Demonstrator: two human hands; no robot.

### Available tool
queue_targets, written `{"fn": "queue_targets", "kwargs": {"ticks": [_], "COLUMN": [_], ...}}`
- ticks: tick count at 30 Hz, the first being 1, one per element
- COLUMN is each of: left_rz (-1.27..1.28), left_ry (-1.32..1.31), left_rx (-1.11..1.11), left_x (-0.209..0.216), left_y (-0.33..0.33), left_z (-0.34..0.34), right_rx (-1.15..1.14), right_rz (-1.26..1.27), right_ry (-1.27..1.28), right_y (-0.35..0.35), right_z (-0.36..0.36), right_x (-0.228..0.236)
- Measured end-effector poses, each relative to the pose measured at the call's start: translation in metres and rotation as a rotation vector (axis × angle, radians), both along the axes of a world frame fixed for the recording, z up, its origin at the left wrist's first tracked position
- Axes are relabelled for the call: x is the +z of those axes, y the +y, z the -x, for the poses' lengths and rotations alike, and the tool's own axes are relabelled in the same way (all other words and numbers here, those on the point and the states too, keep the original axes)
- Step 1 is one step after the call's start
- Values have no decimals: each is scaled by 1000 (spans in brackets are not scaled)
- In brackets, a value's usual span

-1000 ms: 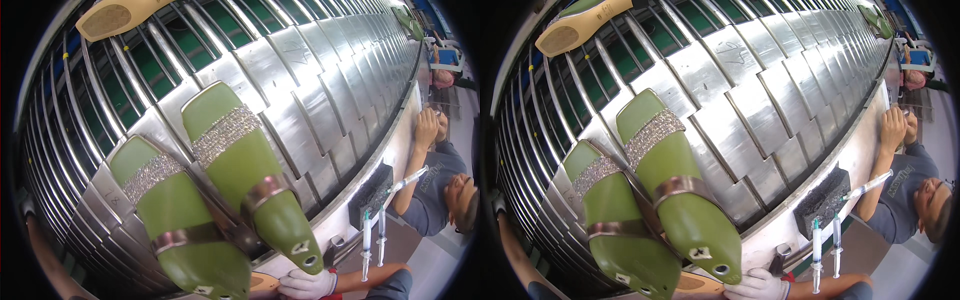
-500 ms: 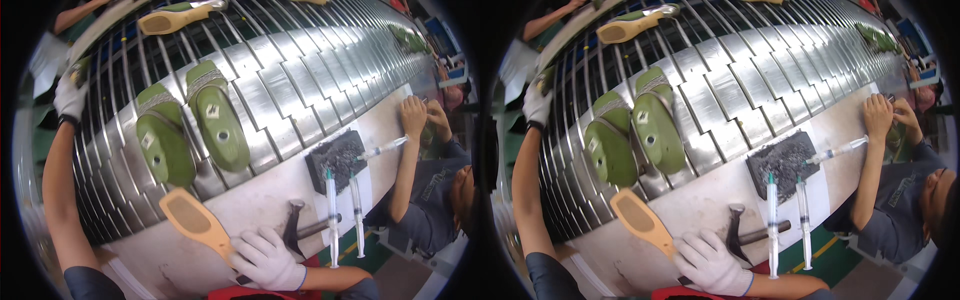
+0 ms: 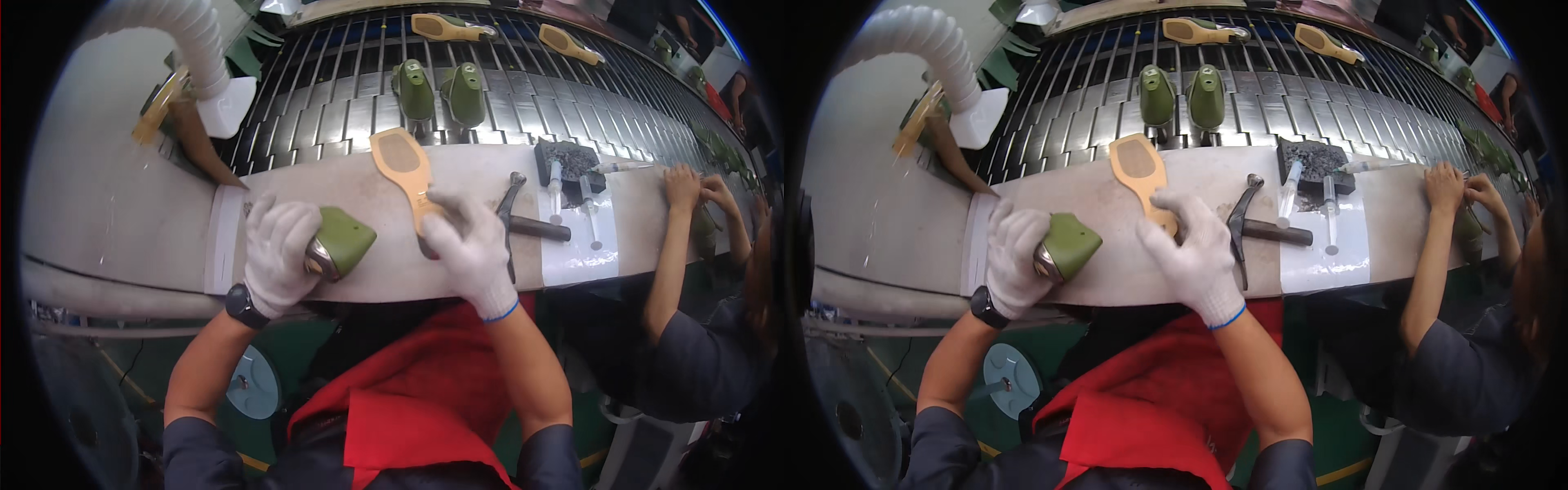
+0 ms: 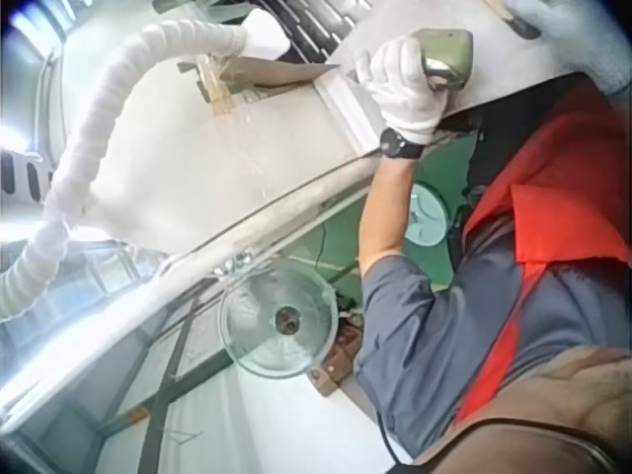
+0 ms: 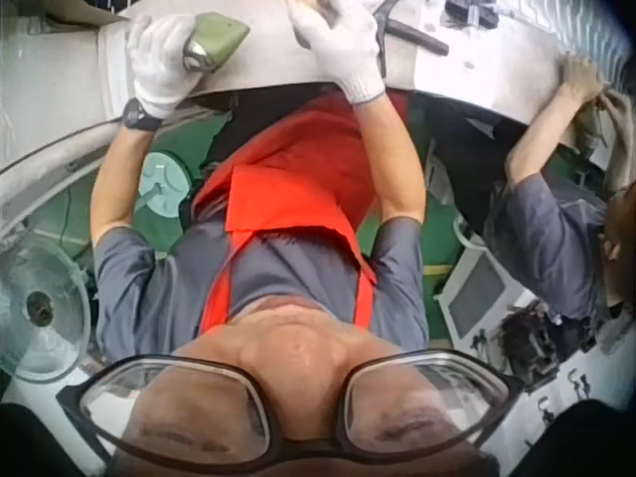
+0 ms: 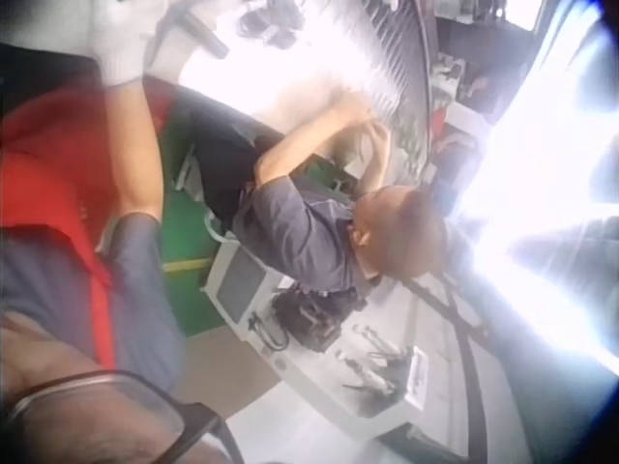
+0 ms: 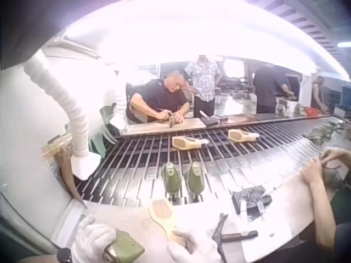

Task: The person uses a hammer to secure the edges of a shoe upper onto a sole on a last, applies an adhesive piece to the bottom, and continues hammering around the heel and edges to ensure a tight fit.

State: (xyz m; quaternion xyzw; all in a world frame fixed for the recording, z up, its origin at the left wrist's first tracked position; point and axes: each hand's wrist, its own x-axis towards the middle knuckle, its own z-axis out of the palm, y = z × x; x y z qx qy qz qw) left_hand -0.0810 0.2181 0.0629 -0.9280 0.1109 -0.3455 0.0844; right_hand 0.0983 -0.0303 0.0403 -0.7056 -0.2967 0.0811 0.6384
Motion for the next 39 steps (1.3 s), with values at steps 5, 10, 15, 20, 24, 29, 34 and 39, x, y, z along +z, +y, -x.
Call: {"fn": "queue_targets", "kwargs": {"ticks": [5,10,15,20,24,29,34,39], "left_rz": [97,722,1174,1205,1382,1566,1994,1991], "left_ry": [306,229,391,472,145,-245,-236,-144], "left_rx": [-36,131,120,129,12,-66,-397,-564], "left_x": [12,6,-8,15,77,83,60,66], "left_y": [-19,53,104,114,66,27,24,16], "left_z": [65,99,88,79,39,-29,-24,-26], "right_rx": [134,-32,-47,-88,-131,-302,-167,-57], "right_rz": [-41,36,45,12,130,379,26,-353], "right_ry": [360,178,182,213,194,-631,245,1063], "right_y": [37,49,50,45,44,7,-97,-125], "right_z": [12,14,15,18,20,30,122,160], "right_x": [-15,-12,-13,-14,-15,-27,-16,-34]}}
